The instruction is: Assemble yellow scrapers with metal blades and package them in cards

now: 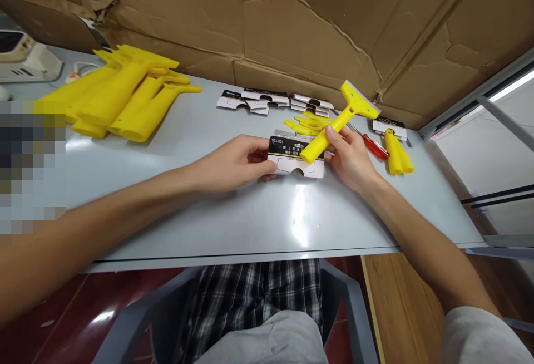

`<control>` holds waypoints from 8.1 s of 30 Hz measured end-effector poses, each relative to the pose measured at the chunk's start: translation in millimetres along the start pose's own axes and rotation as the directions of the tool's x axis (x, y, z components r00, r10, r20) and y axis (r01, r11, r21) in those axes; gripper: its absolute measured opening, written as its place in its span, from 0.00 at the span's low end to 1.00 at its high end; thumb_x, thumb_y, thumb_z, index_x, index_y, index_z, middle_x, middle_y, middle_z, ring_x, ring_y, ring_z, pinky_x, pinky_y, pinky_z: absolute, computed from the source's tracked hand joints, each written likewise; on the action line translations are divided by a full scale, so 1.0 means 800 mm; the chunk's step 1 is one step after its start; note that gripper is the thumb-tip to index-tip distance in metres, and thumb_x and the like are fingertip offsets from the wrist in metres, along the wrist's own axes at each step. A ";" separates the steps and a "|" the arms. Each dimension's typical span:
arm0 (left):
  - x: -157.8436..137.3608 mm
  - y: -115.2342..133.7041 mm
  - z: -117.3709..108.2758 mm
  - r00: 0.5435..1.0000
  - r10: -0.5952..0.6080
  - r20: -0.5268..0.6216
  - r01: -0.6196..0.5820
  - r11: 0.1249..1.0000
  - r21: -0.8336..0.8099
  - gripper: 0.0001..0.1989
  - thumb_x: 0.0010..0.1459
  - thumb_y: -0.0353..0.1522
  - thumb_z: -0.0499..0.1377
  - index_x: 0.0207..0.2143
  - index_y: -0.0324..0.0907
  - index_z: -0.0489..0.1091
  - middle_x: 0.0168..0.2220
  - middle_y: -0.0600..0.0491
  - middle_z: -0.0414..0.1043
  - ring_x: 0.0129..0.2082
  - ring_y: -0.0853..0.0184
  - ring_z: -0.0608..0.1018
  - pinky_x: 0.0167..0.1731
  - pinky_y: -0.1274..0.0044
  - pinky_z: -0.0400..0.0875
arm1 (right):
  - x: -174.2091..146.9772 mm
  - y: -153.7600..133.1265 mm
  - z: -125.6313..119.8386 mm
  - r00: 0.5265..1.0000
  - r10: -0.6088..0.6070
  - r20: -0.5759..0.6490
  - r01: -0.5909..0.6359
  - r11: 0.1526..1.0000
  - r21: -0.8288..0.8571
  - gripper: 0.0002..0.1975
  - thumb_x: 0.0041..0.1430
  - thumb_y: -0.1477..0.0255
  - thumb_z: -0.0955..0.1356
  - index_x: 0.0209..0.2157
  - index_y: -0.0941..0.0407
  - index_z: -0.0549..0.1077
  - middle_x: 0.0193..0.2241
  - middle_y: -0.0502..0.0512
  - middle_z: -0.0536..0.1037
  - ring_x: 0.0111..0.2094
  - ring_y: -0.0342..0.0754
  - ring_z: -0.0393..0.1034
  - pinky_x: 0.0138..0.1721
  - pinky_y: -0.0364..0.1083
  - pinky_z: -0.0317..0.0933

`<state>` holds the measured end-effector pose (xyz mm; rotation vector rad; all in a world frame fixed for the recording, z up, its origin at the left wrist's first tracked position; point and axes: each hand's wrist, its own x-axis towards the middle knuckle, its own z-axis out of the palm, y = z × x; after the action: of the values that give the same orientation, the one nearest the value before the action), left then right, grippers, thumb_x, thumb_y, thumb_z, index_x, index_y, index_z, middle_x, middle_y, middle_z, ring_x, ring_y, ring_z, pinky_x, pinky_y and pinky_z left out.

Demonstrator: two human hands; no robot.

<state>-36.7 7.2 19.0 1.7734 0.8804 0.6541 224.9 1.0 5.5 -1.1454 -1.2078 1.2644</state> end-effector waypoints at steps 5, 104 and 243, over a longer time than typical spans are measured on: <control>-0.003 0.002 0.008 0.995 0.098 0.008 -0.096 0.985 -0.147 0.20 0.57 0.36 0.74 0.53 0.46 0.83 0.58 0.45 0.85 0.58 0.51 0.85 0.61 0.61 0.80 | -0.002 0.001 0.004 0.999 0.027 0.021 -0.029 0.996 0.090 0.37 0.55 0.40 0.80 0.53 0.52 0.74 0.40 0.56 0.84 0.44 0.52 0.82 0.41 0.50 0.77; -0.004 0.002 0.022 0.897 -0.244 -0.368 0.019 0.854 -0.519 0.23 0.48 0.40 0.82 0.38 0.42 0.75 0.37 0.49 0.84 0.35 0.60 0.84 0.39 0.66 0.84 | -0.042 0.000 0.030 0.942 0.204 0.267 -0.217 0.976 0.020 0.69 0.43 0.67 0.87 0.76 0.42 0.46 0.43 0.49 0.84 0.35 0.52 0.84 0.42 0.55 0.82; -0.152 -0.048 -0.078 0.670 0.082 -0.738 0.664 0.378 0.645 0.31 0.75 0.42 0.48 0.62 0.29 0.78 0.61 0.30 0.77 0.63 0.35 0.76 0.57 0.47 0.70 | 0.068 -0.059 -0.250 0.835 -0.149 -0.530 -0.522 0.094 -0.848 0.27 0.69 0.58 0.72 0.65 0.48 0.80 0.64 0.78 0.75 0.54 0.60 0.69 0.48 0.55 0.53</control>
<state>-166.1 -48.6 0.6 2.1469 2.4489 0.5868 424.0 64.4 42.5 -2.5540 -1.4876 -0.0576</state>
